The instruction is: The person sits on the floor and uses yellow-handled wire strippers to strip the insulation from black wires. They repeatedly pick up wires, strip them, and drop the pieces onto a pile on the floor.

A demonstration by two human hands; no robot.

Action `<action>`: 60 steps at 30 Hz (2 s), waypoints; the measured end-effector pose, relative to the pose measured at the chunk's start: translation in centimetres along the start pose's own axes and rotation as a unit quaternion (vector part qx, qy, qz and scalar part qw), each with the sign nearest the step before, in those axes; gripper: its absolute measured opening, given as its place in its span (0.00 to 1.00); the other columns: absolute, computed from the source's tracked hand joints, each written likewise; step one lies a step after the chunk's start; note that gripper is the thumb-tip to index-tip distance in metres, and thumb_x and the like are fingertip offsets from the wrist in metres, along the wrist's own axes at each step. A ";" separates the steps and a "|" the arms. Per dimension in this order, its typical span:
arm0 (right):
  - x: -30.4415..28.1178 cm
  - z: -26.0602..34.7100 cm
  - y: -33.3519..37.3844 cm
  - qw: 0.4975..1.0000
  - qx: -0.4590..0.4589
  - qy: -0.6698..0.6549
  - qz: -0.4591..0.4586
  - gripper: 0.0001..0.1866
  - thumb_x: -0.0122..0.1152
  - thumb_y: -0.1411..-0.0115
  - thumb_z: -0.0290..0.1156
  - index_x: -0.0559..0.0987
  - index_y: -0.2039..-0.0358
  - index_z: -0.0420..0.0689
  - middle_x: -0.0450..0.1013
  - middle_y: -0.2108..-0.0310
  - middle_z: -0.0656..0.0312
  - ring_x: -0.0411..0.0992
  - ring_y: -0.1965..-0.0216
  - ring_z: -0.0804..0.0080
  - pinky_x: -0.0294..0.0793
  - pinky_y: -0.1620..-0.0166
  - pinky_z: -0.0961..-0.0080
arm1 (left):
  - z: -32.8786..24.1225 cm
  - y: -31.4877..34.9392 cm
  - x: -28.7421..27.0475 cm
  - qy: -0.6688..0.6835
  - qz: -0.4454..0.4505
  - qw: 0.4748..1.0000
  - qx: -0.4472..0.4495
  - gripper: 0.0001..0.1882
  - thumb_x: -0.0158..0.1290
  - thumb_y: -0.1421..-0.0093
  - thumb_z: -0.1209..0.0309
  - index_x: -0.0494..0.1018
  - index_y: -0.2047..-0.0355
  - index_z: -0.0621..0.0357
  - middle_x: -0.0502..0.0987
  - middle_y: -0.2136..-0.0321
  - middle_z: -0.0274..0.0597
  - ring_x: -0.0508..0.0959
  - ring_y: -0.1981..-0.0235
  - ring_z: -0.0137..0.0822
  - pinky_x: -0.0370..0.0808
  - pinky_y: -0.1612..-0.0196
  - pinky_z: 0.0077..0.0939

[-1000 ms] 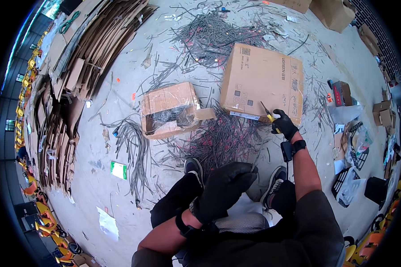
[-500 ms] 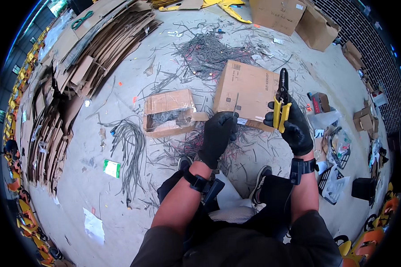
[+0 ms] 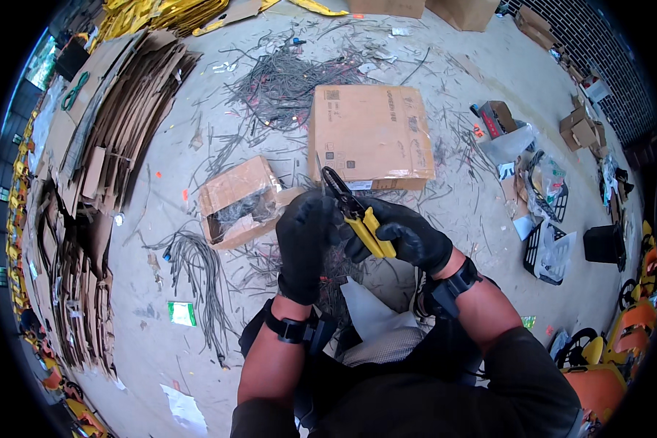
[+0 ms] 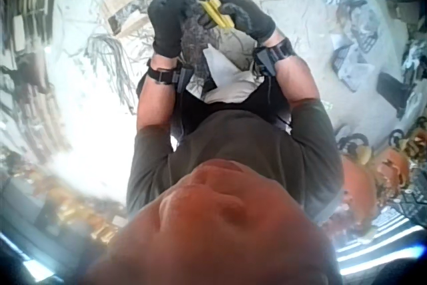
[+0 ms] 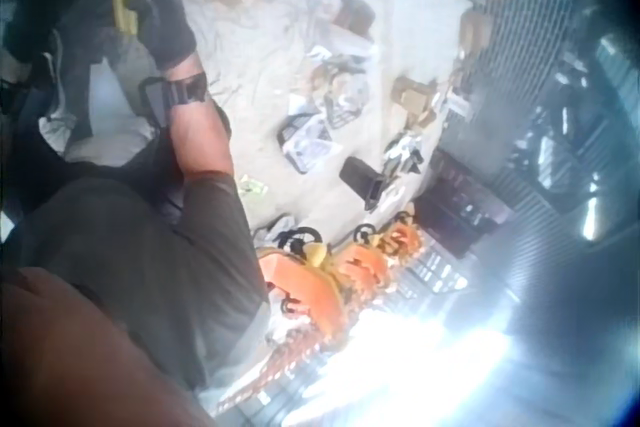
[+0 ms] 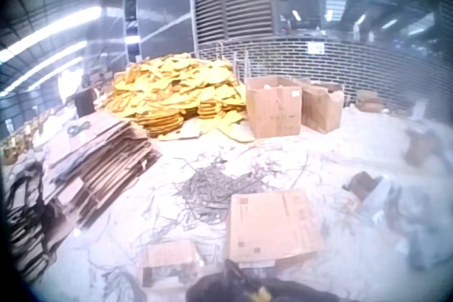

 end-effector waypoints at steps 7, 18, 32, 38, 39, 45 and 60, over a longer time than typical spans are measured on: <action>-1.0 0.6 0.3 0.989 0.050 0.111 -0.078 0.25 0.57 0.34 0.35 0.67 0.40 0.39 0.75 0.58 0.58 0.77 0.64 0.73 0.77 0.59 0.76 | 0.0 -0.2 1.6 -0.103 0.045 0.992 0.053 0.10 0.51 0.34 0.69 0.77 0.60 0.64 0.76 0.77 0.32 0.71 0.81 0.20 0.66 0.79 0.16; -2.6 1.2 0.6 0.930 -0.047 0.340 -0.132 0.29 0.59 0.36 0.31 0.65 0.36 0.39 0.74 0.49 0.54 0.73 0.50 0.67 0.71 0.46 0.70 | 0.0 0.1 2.1 -0.116 0.061 0.991 0.000 0.10 0.53 0.35 0.69 0.78 0.59 0.63 0.75 0.79 0.31 0.71 0.82 0.19 0.67 0.79 0.16; -1.9 1.5 1.3 0.607 -0.229 0.748 -0.141 0.33 0.63 0.48 0.27 0.69 0.39 0.44 0.70 0.46 0.48 0.67 0.44 0.50 0.64 0.39 0.55 | 1.5 0.0 1.9 -0.248 0.103 0.956 0.121 0.08 0.54 0.39 0.74 0.79 0.62 0.64 0.78 0.76 0.37 0.75 0.78 0.25 0.72 0.74 0.22; -1.5 2.0 1.6 0.597 -0.207 0.761 -0.148 0.36 0.64 0.53 0.22 0.69 0.40 0.46 0.67 0.43 0.49 0.65 0.42 0.49 0.64 0.39 0.54 | 1.6 -0.2 2.0 -0.252 0.103 0.954 0.123 0.08 0.54 0.40 0.77 0.79 0.61 0.62 0.79 0.74 0.39 0.77 0.76 0.27 0.73 0.70 0.23; -1.6 2.0 1.6 0.595 -0.210 0.762 -0.146 0.36 0.64 0.53 0.22 0.69 0.40 0.46 0.67 0.44 0.49 0.65 0.42 0.49 0.64 0.39 0.54 | 1.7 -0.3 2.0 -0.247 0.102 0.956 0.120 0.08 0.54 0.40 0.77 0.79 0.61 0.62 0.80 0.74 0.39 0.77 0.76 0.27 0.73 0.70 0.23; -1.2 2.1 2.0 0.592 -0.218 0.763 -0.143 0.36 0.65 0.53 0.23 0.69 0.40 0.45 0.66 0.44 0.50 0.65 0.42 0.49 0.64 0.39 0.55 | 1.1 0.1 2.2 -0.257 0.098 0.952 0.132 0.08 0.54 0.41 0.78 0.80 0.62 0.61 0.80 0.75 0.39 0.77 0.76 0.26 0.73 0.71 0.22; -1.0 1.6 1.9 0.589 -0.215 0.769 -0.127 0.35 0.64 0.51 0.24 0.68 0.39 0.45 0.67 0.45 0.51 0.65 0.43 0.50 0.65 0.40 0.55 | 0.2 0.3 1.9 -0.219 0.110 0.969 0.019 0.08 0.58 0.42 0.77 0.82 0.62 0.63 0.81 0.76 0.37 0.77 0.79 0.23 0.73 0.74 0.18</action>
Point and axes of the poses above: each hand's wrist, its own y-axis away from the middle knuckle, its own x-axis out of the palm, z = x × y, the point moved 3 cm from there along -y, towards the middle knuckle
